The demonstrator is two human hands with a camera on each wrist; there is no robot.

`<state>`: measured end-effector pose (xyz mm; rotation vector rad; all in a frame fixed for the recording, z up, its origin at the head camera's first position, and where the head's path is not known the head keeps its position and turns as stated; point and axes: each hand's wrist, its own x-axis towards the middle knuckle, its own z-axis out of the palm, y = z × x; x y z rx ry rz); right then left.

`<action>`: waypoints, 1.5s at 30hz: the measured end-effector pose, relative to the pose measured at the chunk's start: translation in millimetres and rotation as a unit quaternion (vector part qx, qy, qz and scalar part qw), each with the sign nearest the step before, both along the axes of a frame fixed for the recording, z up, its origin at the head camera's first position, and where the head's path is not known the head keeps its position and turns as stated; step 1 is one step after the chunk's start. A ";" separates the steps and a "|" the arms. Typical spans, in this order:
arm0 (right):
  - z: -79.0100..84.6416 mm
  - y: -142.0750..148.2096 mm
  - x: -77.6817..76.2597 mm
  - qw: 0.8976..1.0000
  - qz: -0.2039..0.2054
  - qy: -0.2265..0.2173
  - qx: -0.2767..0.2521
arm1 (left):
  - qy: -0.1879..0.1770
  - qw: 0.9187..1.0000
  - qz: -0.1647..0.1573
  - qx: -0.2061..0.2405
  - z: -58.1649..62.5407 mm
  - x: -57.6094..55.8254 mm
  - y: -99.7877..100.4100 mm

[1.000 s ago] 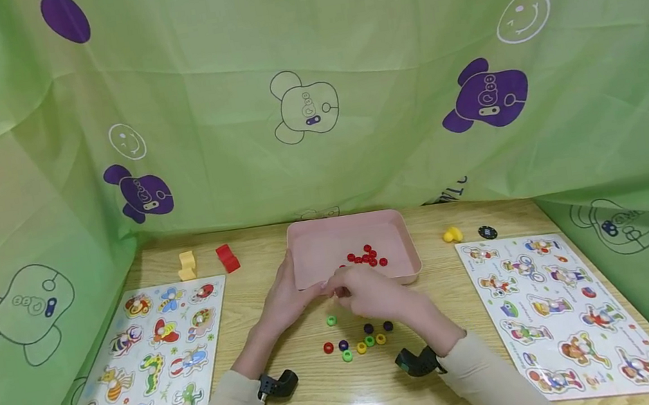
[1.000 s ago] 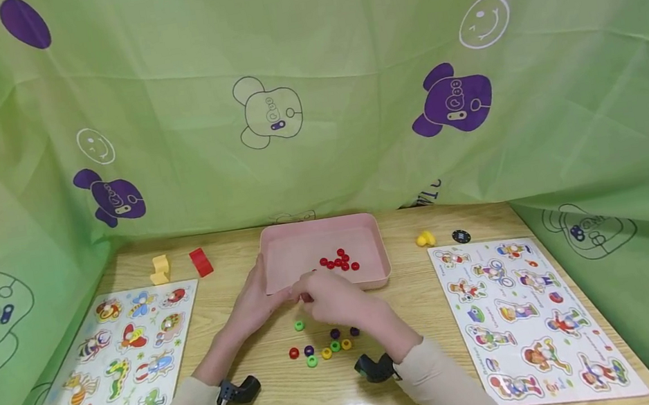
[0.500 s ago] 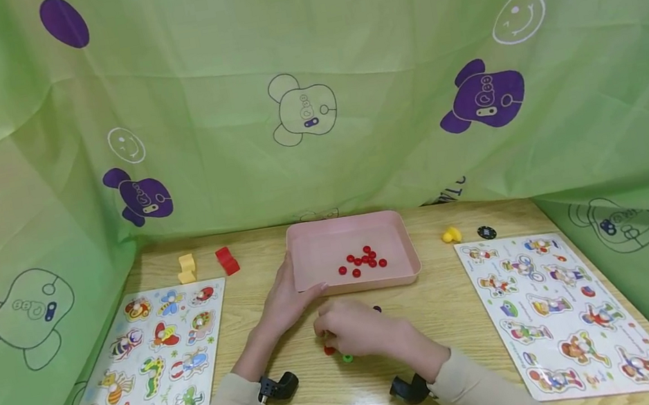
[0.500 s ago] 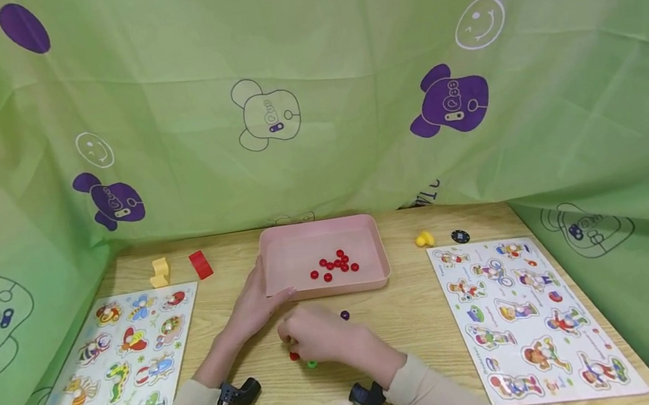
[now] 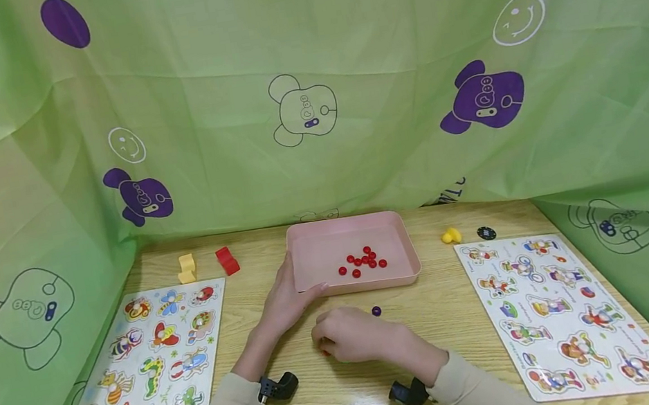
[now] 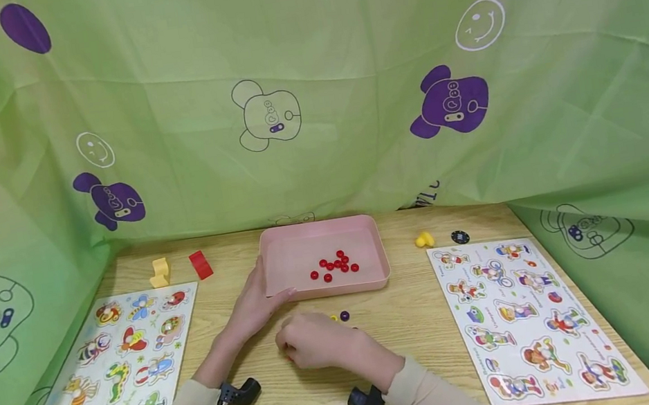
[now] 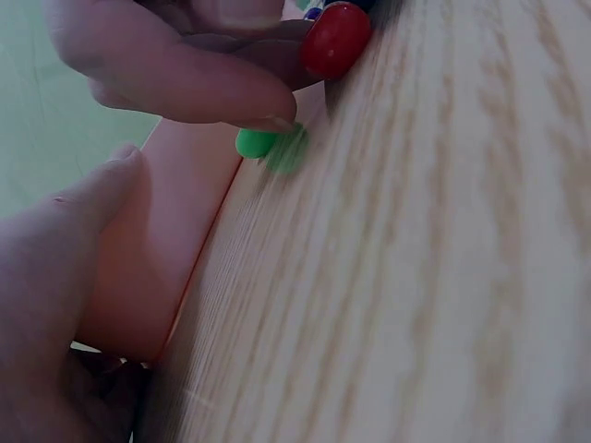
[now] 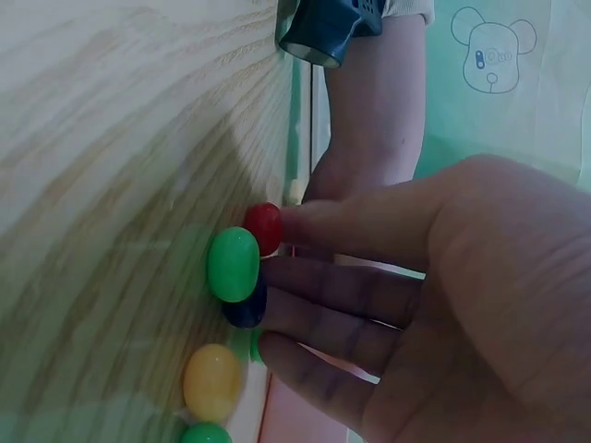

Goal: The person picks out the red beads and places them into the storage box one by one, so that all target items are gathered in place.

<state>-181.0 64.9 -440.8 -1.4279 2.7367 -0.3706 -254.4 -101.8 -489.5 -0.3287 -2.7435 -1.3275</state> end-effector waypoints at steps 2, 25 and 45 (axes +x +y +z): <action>0.3 -0.1 0.8 1.000 0.003 -0.006 0.000 | -0.003 1.000 0.001 -0.003 0.7 0.6 0.2; 22.8 22.8 -17.1 0.997 -0.070 -0.026 -0.026 | 0.005 1.000 0.004 -0.007 -0.5 0.8 0.4; 1.9 120.4 -91.8 0.934 -0.338 -0.018 -0.118 | -0.012 1.000 0.017 0.002 -2.0 -0.4 3.0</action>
